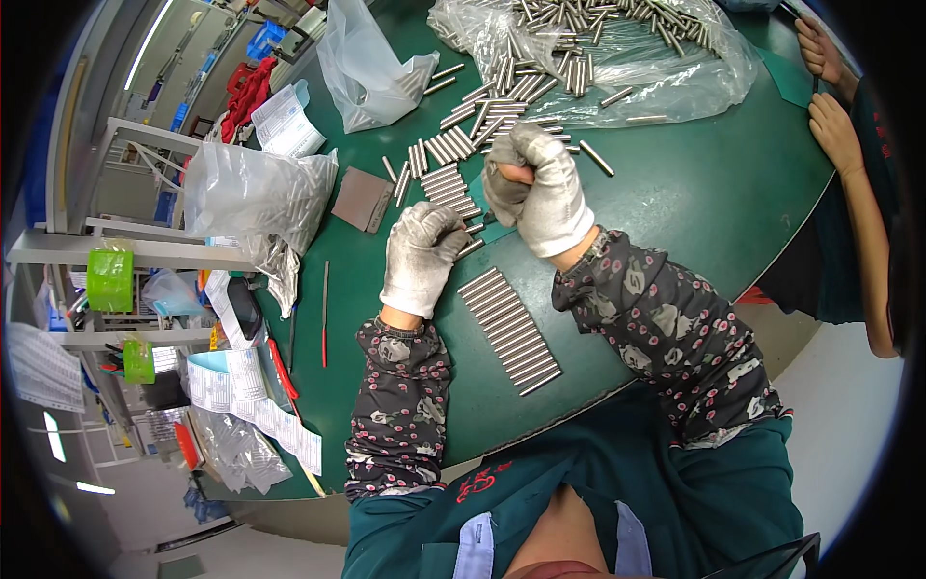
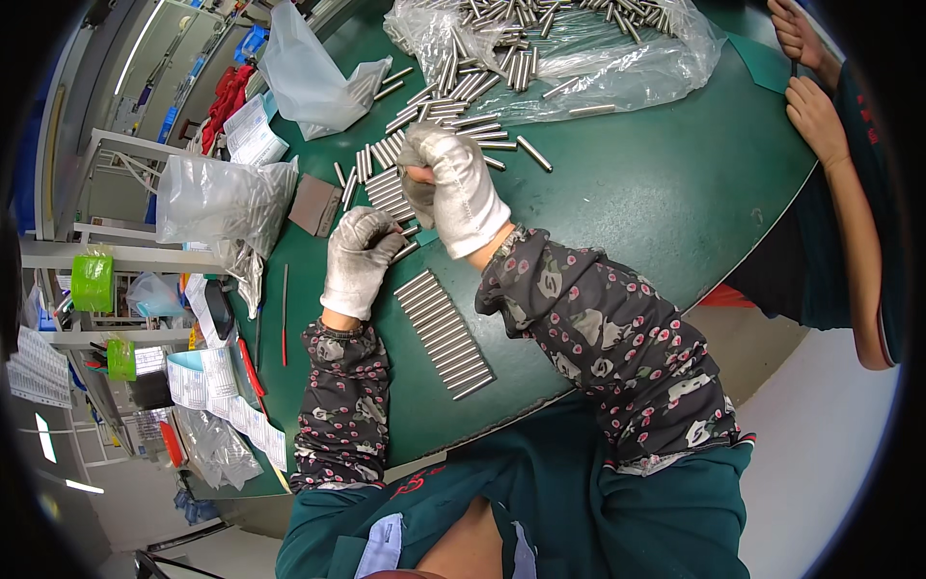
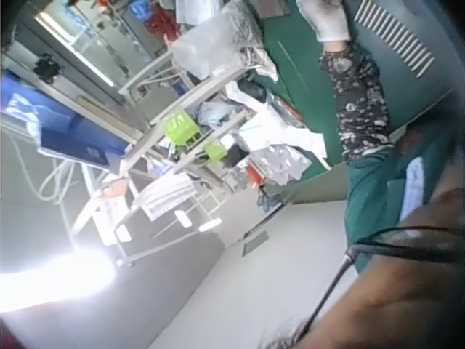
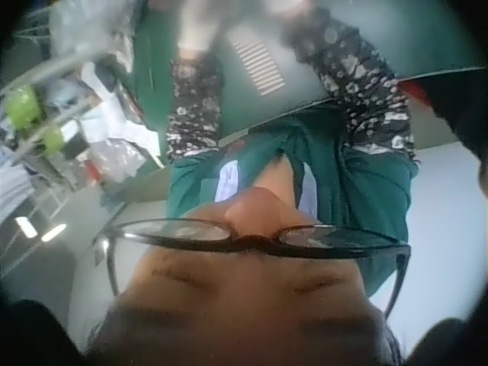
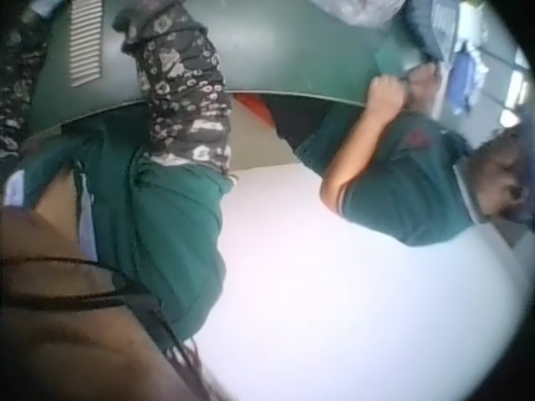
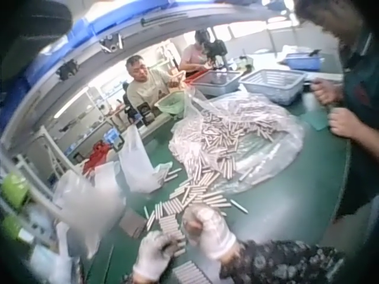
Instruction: Picking up small metal pins and arranging them in a precise row on an assembly strip.
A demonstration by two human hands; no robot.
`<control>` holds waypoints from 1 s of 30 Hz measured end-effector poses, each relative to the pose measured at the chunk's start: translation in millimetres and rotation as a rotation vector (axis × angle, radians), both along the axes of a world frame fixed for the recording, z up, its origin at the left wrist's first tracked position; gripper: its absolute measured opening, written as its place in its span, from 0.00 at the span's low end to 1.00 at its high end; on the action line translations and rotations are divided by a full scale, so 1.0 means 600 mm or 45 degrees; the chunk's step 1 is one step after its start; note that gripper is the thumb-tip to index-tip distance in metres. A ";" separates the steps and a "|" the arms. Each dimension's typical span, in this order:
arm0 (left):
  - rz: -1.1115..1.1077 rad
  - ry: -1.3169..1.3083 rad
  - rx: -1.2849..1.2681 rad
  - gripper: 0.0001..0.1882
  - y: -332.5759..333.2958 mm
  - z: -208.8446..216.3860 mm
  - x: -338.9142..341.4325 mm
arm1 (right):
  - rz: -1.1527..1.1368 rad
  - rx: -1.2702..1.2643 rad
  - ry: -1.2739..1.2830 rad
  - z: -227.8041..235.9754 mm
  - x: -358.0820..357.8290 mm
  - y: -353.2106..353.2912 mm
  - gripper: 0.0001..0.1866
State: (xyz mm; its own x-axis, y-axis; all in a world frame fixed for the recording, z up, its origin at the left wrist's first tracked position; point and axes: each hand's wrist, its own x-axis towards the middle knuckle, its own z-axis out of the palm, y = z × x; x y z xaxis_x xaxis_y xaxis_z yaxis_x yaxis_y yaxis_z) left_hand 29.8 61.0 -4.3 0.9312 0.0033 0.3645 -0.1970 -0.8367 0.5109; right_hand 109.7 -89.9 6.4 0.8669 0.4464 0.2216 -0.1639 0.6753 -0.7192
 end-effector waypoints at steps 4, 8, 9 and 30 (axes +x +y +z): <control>0.000 -0.009 0.006 0.09 0.001 0.000 -0.001 | -0.002 0.016 0.006 -0.002 -0.001 0.003 0.20; -0.001 -0.015 0.003 0.09 -0.001 0.000 0.000 | -0.031 0.017 -0.047 -0.010 0.003 0.004 0.20; 0.000 -0.014 0.008 0.09 -0.001 0.001 0.000 | -0.030 0.017 -0.046 -0.009 0.002 0.004 0.20; -0.024 -0.028 0.029 0.08 -0.002 -0.001 0.003 | -0.247 -0.280 -0.172 -0.030 -0.015 0.014 0.20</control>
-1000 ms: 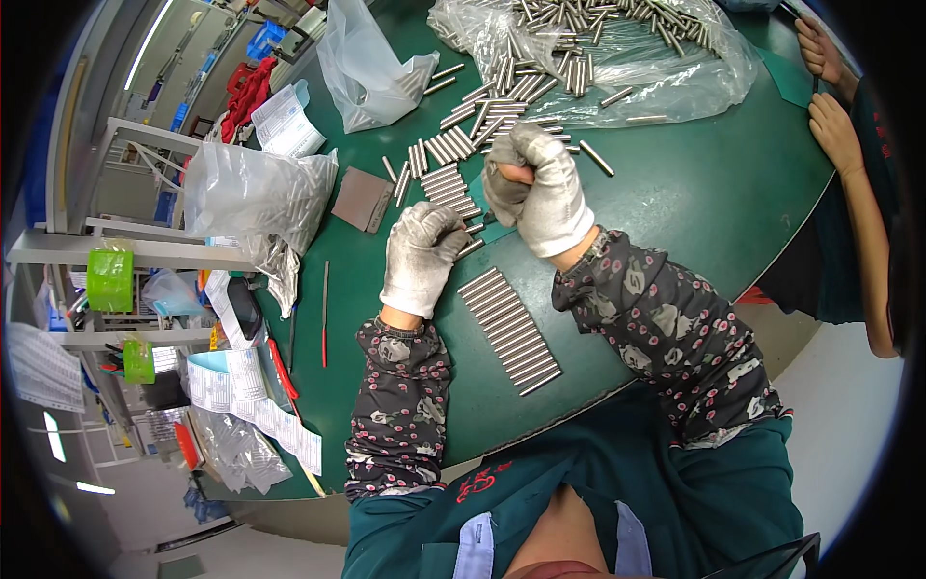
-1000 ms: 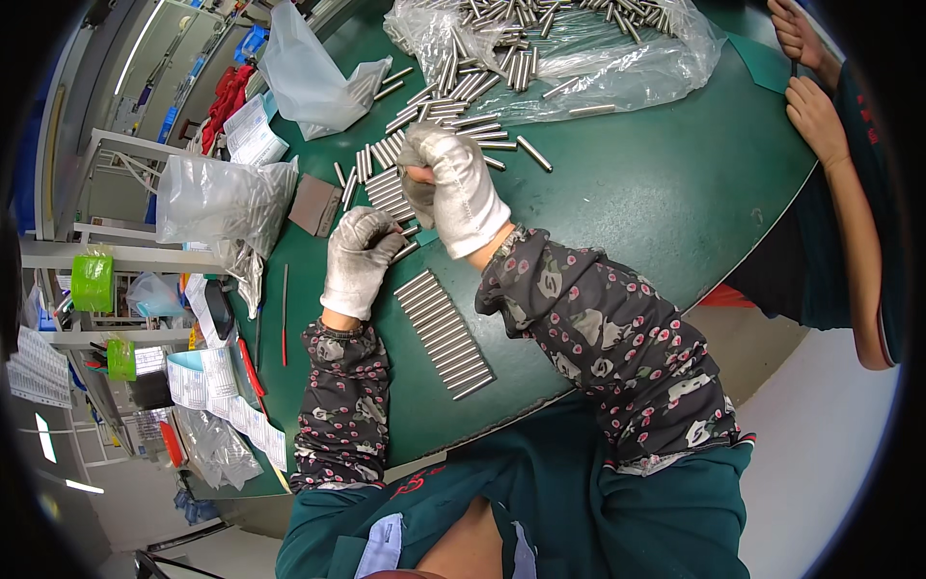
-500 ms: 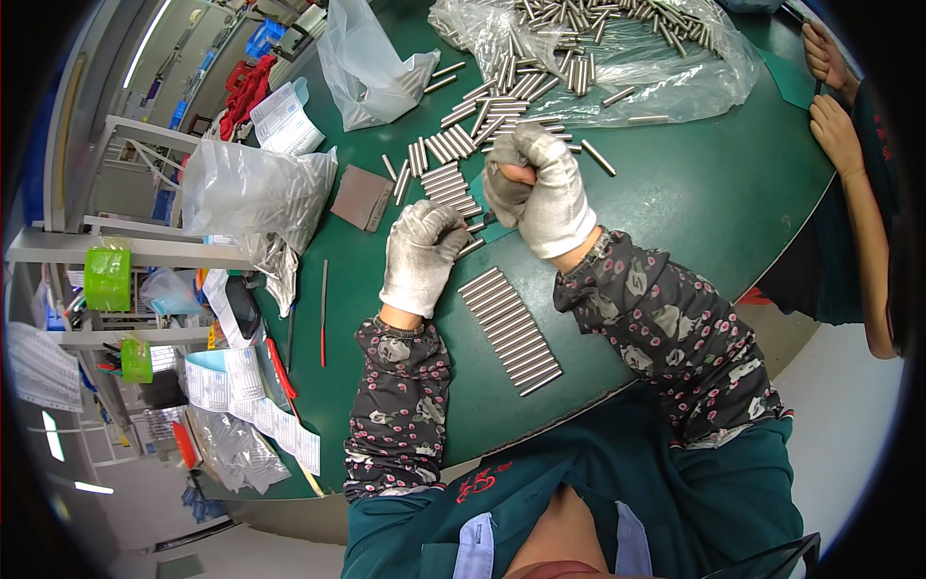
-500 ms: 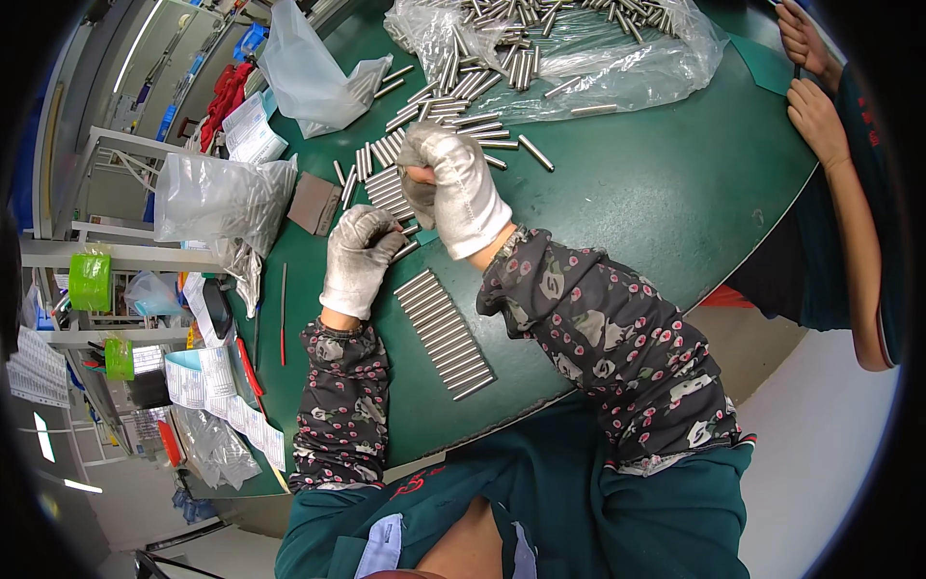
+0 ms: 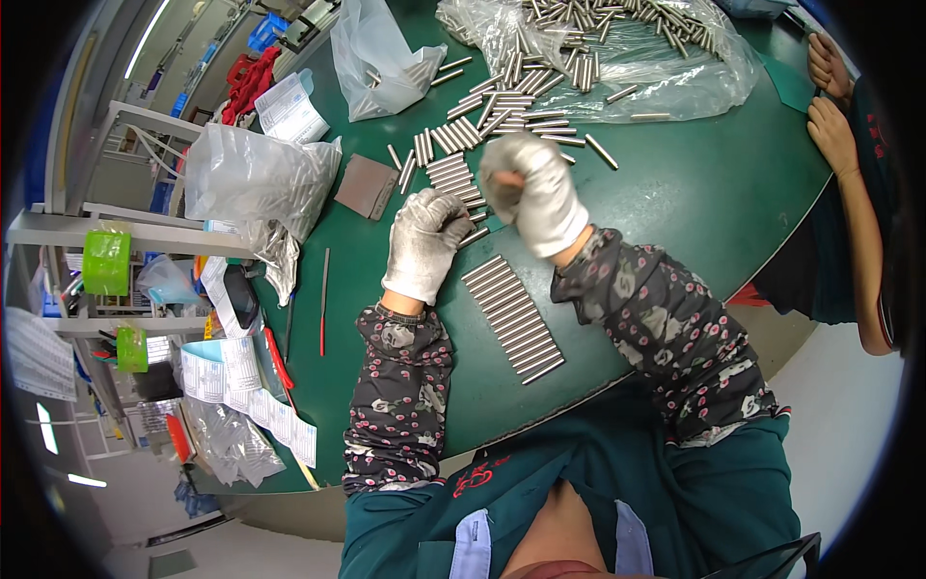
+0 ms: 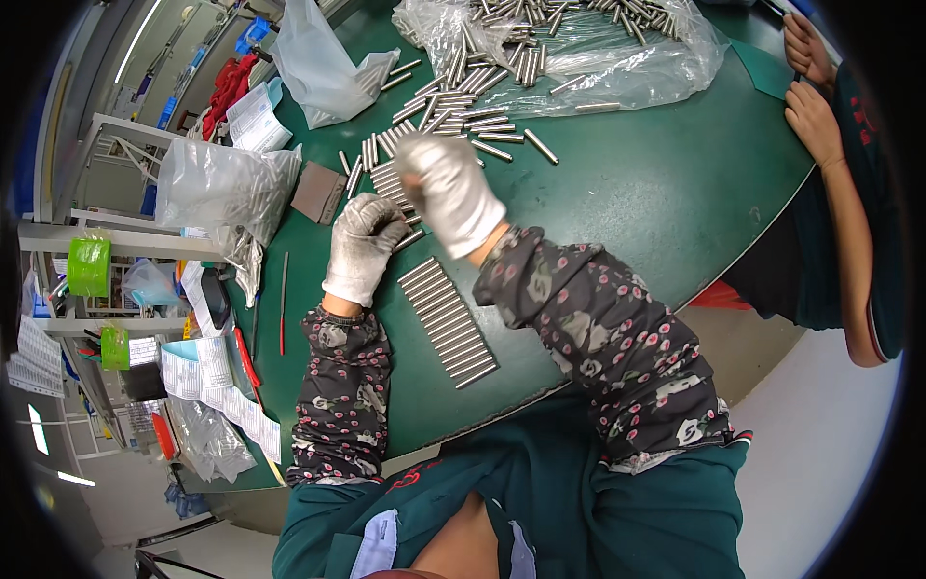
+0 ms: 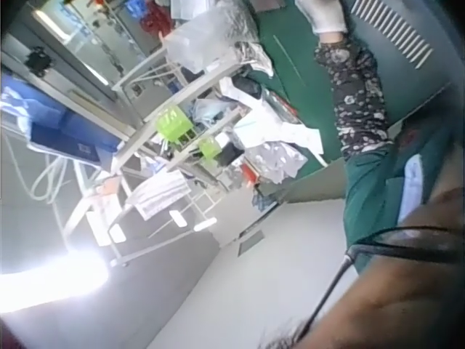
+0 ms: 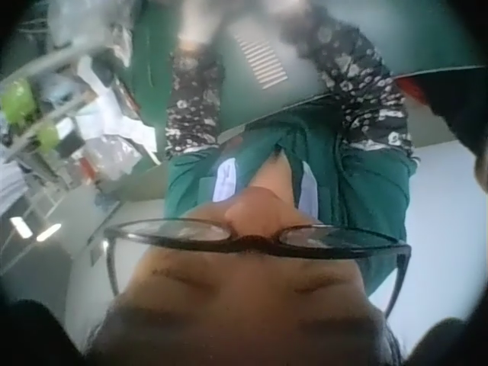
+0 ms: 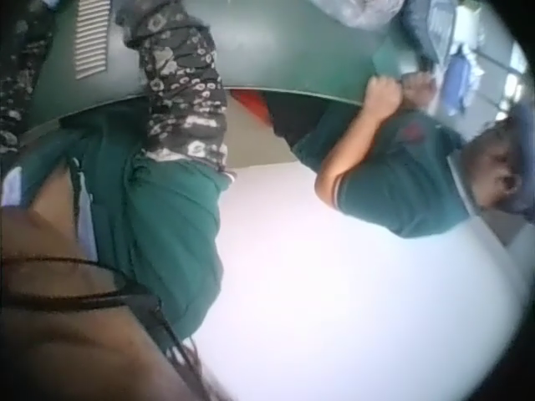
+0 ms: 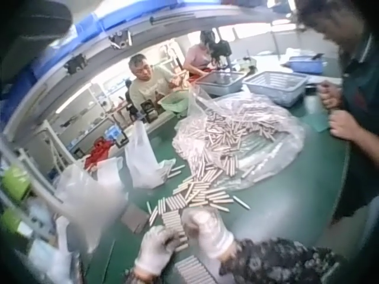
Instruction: Picking up small metal pins and arranging them in a precise row on an assembly strip.
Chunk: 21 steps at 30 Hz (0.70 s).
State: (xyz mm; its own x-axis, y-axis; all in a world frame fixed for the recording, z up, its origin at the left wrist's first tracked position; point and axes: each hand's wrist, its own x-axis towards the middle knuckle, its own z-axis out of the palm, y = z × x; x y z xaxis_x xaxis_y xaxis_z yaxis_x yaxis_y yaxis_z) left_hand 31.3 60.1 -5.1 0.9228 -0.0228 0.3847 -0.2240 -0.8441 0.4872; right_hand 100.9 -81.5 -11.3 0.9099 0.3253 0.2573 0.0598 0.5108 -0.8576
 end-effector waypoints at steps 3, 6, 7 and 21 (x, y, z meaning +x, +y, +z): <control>0.030 -0.004 -0.012 0.09 0.006 -0.002 -0.004 | 0.130 0.233 0.183 0.035 0.006 -0.022 0.21; 0.033 -0.022 0.032 0.09 0.010 -0.001 -0.009 | 0.051 0.100 0.052 0.045 0.001 -0.032 0.21; 0.033 -0.054 0.025 0.09 0.005 0.002 -0.007 | 0.007 0.049 0.035 0.038 0.003 -0.034 0.20; 0.046 0.027 0.085 0.09 -0.009 0.010 -0.013 | 0.099 0.127 0.076 0.048 0.000 -0.037 0.21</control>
